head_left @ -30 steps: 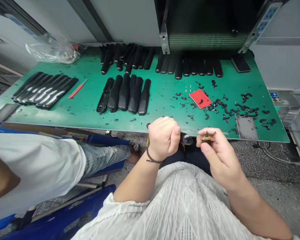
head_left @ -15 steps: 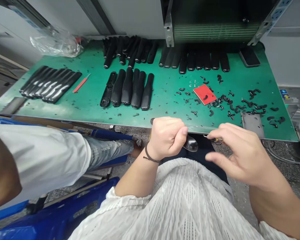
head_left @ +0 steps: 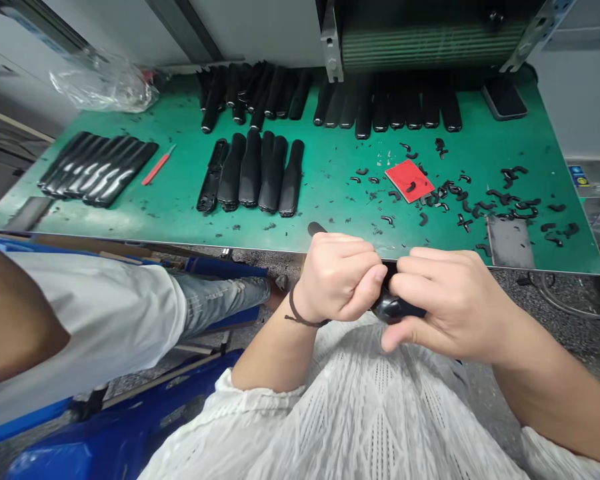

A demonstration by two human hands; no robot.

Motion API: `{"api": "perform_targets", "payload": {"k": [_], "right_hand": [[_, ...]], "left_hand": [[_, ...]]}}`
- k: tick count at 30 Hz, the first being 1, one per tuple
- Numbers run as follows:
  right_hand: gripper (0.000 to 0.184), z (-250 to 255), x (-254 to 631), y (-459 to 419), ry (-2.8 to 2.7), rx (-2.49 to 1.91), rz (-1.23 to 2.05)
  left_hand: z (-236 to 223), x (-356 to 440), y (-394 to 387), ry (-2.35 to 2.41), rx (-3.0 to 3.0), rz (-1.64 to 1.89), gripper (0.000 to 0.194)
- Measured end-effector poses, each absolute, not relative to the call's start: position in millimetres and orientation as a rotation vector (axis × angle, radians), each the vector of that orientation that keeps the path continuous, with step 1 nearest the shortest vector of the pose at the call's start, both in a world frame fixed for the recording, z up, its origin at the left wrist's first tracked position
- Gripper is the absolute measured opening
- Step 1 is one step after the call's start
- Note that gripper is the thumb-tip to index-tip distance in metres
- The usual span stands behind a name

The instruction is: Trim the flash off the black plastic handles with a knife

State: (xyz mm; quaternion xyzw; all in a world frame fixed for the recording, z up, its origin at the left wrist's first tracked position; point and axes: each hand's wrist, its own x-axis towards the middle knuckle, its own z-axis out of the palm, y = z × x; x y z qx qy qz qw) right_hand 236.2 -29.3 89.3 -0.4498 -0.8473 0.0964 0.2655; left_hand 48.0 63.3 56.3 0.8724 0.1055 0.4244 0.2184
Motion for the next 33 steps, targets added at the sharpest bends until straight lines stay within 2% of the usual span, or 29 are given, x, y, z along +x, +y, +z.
{"api": "perform_targets", "payload": {"k": [8, 15, 18, 22, 25, 30, 33], "right_hand": [[0.061, 82.8, 231.5, -37.5, -2.168, -1.244, -0.364], [0.05, 67.1, 231.6, -39.5, -1.982, -1.188, -0.672], [0.037, 67.2, 232.7, -38.5, -1.917, -1.145, -0.538], [0.006, 75.8, 240.8, -37.6, -1.778, -1.068, -0.032], [0.016, 83.5, 251.5, -37.8, -1.804, -1.156, 0.176], [0.061, 93.4, 254.0, -34.4, -1.99, -1.274, 0.231], [0.067, 97.4, 248.4, -30.3, -2.069, -1.347, 0.217]], "left_hand": [[58.7, 53.4, 58.7, 0.379, 2.3, 1.273, 0.032], [62.8, 59.2, 42.6, 0.546, 2.114, 1.244, 0.04], [67.0, 55.7, 37.0, 0.558, 2.008, 1.029, 0.041], [67.9, 47.2, 36.6, 0.442, 1.774, 0.772, 0.042], [63.6, 43.3, 37.3, 0.386, 1.682, 0.749, 0.042], [56.7, 46.2, 35.3, 0.352, 1.774, 0.852, 0.041], [55.0, 48.9, 34.7, 0.304, 1.784, 0.852, 0.038]]}}
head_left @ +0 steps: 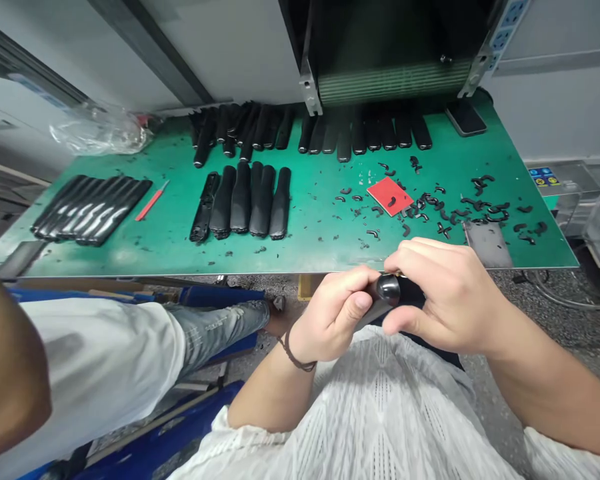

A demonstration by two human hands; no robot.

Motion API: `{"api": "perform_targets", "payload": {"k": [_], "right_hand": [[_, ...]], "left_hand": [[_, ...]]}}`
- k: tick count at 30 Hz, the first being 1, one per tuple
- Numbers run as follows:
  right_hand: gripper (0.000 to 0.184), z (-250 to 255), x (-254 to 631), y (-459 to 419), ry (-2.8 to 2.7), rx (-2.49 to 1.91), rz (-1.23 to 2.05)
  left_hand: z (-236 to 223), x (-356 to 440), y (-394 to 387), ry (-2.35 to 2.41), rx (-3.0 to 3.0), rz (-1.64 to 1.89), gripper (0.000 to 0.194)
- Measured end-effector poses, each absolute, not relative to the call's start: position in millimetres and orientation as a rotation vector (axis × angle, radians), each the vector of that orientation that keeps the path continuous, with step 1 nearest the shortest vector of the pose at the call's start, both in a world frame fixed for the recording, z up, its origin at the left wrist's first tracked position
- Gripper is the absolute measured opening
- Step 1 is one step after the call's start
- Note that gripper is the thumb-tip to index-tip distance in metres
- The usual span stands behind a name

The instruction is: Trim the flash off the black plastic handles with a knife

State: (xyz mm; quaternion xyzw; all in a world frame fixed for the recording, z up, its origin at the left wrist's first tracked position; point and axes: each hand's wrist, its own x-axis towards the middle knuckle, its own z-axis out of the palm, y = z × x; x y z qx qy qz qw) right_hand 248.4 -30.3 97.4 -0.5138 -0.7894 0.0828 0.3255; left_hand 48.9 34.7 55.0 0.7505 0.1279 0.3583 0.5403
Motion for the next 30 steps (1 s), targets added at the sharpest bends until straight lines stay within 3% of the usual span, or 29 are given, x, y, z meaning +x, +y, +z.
{"api": "perform_targets", "payload": {"k": [10, 30], "right_hand": [[0.064, 100.0, 247.9, -32.0, -2.101, -1.423, 0.033], [0.059, 71.7, 231.1, -36.3, -1.855, -1.439, -0.668]], "left_hand": [[55.6, 52.0, 27.1, 0.393, 1.757, 0.904, 0.038], [58.2, 68.8, 13.6, 0.542, 1.511, 0.948, 0.039]]}}
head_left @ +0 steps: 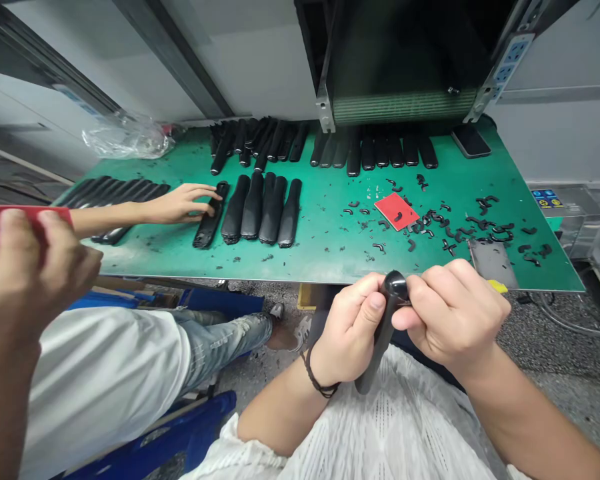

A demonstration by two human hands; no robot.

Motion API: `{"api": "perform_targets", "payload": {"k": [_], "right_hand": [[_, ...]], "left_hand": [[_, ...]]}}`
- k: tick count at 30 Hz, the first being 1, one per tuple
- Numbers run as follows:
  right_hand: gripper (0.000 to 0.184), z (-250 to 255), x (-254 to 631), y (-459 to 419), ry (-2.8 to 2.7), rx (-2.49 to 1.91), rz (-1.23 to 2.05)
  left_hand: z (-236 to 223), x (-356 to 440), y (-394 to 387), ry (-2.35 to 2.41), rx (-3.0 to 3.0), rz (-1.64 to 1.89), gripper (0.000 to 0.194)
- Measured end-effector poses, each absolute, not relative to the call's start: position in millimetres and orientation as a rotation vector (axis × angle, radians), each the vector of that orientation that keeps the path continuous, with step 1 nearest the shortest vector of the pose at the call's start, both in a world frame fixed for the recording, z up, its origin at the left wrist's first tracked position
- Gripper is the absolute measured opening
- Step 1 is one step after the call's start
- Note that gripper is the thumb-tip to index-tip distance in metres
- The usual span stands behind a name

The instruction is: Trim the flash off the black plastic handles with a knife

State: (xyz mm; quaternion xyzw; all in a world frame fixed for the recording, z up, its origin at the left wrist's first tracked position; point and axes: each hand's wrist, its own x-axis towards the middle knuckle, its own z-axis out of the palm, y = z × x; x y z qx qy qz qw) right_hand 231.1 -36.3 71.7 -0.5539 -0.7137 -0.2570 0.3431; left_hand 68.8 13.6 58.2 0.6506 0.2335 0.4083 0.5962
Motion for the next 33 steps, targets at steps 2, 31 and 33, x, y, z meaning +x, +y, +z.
{"api": "perform_targets", "payload": {"k": [2, 31, 33], "right_hand": [[0.061, 70.4, 229.4, -36.6, -1.886, -1.472, -0.638], [0.053, 42.9, 220.0, -45.5, -2.203, -1.55, -0.342], [0.052, 43.0, 219.3, -46.5, -2.244, -1.525, -0.31]], "left_hand": [[58.8, 70.4, 14.3, 0.57, 1.47, 0.954, 0.039], [61.9, 97.8, 46.8, 0.831, 0.863, 1.053, 0.06], [60.7, 97.7, 53.1, 0.843, 0.863, 1.062, 0.06]]}}
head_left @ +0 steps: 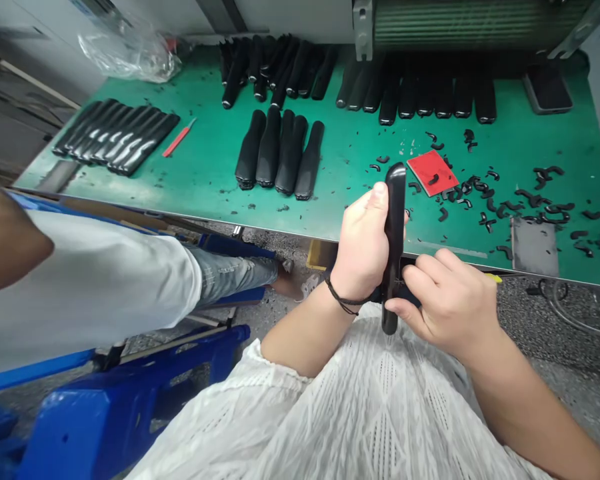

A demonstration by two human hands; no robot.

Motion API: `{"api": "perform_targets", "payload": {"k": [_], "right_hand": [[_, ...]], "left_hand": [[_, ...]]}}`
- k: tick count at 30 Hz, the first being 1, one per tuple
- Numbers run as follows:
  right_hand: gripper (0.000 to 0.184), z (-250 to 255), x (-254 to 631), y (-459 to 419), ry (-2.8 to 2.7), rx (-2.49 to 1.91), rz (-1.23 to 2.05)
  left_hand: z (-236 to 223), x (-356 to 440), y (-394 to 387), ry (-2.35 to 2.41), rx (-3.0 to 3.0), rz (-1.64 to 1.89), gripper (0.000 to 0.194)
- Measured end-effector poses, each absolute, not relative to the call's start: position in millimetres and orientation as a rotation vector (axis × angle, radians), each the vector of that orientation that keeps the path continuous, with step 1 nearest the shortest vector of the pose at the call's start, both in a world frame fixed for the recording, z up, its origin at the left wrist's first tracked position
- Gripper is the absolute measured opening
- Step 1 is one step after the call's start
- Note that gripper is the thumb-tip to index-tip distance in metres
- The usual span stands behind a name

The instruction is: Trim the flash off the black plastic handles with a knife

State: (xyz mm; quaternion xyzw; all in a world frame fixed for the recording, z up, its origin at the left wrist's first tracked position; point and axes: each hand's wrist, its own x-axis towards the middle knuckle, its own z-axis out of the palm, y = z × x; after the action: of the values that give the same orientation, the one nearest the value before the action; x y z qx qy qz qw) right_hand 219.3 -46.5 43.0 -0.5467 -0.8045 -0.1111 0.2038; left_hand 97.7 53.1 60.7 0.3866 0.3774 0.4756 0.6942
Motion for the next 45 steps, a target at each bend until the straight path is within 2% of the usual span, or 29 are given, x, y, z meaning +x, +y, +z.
{"api": "perform_targets", "payload": {"k": [5, 9, 15, 26, 30, 32, 36, 39, 41, 45], "right_hand": [[0.049, 41.7, 217.0, -51.1, -2.354, -1.474, -0.217], [0.056, 40.6, 215.3, -53.3, -2.373, -1.477, -0.214], [0.054, 41.1, 212.7, -53.0, -2.374, -1.505, -0.297], [0.048, 31.8, 212.1, -53.5, -2.233, -1.415, -0.647], [0.043, 25.5, 216.6, -53.7, -2.153, -1.329, -0.572], [0.04, 22.5, 223.6, -50.9, -2.078, -1.425, -0.468], [0.033, 17.2, 248.5, -39.5, -2.007, -1.945, -0.411], [0.066, 17.1, 266.1, -33.3, -2.117, -2.092, -0.442], [0.076, 20.5, 268.4, -33.7, -2.098, -2.08, -0.334], [0.082, 28.9, 242.4, -43.3, -1.849, -1.784, 0.359]], "left_hand": [[57.5, 95.5, 70.5, 0.894, 0.871, 1.099, 0.064], [54.7, 93.8, 80.4, 0.909, 0.803, 1.115, 0.065], [55.5, 90.7, 88.9, 0.96, 0.609, 1.139, 0.058], [56.5, 83.9, 96.6, 0.976, 0.219, 1.238, 0.047], [54.5, 78.0, 102.2, 0.957, 0.158, 1.266, 0.049], [53.6, 73.8, 105.3, 0.965, 0.154, 1.302, 0.049], [49.4, 65.4, 111.1, 0.99, 0.19, 1.368, 0.047], [45.7, 60.7, 114.8, 1.003, 0.262, 1.398, 0.047], [43.9, 58.6, 116.6, 1.014, 0.321, 1.406, 0.049], [37.4, 60.4, 116.7, 1.004, 0.495, 1.382, 0.054]]}}
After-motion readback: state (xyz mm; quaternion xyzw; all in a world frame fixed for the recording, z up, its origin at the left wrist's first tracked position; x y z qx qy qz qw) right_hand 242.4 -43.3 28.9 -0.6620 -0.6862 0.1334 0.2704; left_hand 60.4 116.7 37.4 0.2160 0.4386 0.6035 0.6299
